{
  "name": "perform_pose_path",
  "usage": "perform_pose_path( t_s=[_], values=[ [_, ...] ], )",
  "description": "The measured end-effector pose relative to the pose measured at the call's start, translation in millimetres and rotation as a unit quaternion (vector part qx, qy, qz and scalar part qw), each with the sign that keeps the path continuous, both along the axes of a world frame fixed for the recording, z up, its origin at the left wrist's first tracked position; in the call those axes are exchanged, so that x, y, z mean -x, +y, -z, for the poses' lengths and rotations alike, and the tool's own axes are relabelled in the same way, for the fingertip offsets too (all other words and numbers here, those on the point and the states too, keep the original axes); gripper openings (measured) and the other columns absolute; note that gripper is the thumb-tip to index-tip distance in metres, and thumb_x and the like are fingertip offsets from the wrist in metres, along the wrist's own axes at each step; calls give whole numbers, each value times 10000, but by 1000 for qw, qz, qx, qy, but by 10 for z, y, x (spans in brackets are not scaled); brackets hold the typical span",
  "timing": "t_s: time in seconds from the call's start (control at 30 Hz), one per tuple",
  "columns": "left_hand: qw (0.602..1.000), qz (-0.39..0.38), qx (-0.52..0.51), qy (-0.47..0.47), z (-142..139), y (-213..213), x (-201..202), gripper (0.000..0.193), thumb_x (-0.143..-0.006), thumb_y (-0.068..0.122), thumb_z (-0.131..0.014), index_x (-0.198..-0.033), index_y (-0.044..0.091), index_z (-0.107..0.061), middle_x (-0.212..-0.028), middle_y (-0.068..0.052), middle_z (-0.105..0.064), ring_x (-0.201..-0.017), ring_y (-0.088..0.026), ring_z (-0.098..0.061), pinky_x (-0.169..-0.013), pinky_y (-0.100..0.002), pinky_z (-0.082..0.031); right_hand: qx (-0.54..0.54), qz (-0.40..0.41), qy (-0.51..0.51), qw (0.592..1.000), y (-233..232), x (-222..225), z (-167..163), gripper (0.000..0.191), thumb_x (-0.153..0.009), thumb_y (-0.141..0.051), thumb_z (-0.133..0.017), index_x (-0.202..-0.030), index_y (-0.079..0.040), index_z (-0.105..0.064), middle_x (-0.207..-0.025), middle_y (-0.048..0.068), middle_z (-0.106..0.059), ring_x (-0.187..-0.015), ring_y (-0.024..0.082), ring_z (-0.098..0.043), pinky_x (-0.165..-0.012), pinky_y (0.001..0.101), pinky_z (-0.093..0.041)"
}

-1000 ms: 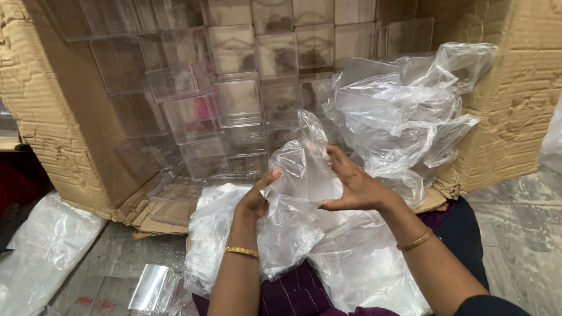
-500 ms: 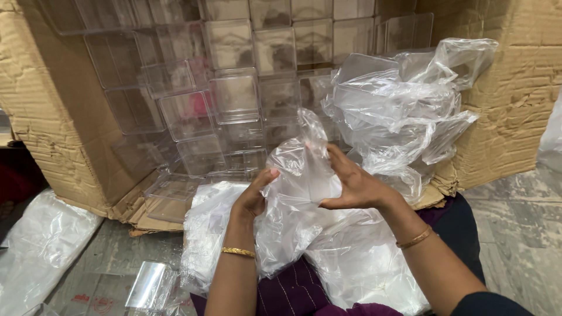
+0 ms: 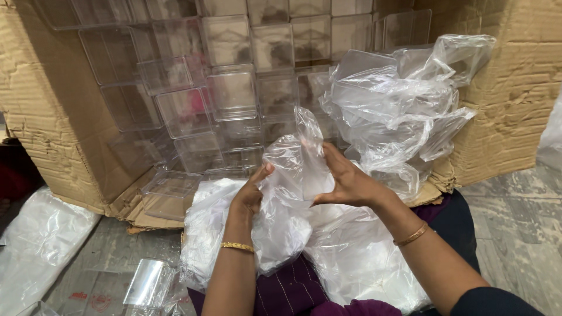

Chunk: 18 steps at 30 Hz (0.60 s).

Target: The person sits on the floor in front of a large cardboard box filled with clear plastic containers. The person opens plastic bags, pulls each container out of its bag, and stacks the unpacked containers on the floor beside the box.

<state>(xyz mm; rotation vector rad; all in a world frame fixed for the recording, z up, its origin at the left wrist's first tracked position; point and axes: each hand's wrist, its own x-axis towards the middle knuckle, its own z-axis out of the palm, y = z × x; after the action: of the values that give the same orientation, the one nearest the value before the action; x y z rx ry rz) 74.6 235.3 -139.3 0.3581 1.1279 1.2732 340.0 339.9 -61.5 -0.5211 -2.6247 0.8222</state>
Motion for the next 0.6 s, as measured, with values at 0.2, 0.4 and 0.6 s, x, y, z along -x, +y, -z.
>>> perform_pose_path(
  t_s=[0.2,0.4,0.6],
  values=[
    [998,20,-3,-53,-37,-20,37,1038,-684,555,-805,-1513,54,-430,-1435,-211,-561,-1259,-349,-609,-1012,-488,-546,-10,10,-27,1000,-125,123,-104,1356,-698,-541,-901,-1615,-76,-15,-1658,307,-102,-1541,463,-135,-1225,490,-235],
    [994,43,-37,91,-387,-11,-115,984,-695,546,-759,-1549,151,-468,-1551,-58,-506,-1453,-237,-379,-1093,-460,-323,115,2,-46,992,-150,-1,-535,1314,-688,-486,-898,-1613,-101,-49,-1658,255,-60,-1525,397,-83,-1187,492,-236],
    [939,132,-253,192,-1049,-83,-121,871,-796,433,-800,-1529,152,-422,-1570,-109,-443,-1501,-306,-368,-1209,-459,-336,367,161,176,899,-56,11,-710,386,-1015,-293,-712,-1261,-7,-798,-929,119,-554,-844,163,-491,-819,353,-419]
  ],
)
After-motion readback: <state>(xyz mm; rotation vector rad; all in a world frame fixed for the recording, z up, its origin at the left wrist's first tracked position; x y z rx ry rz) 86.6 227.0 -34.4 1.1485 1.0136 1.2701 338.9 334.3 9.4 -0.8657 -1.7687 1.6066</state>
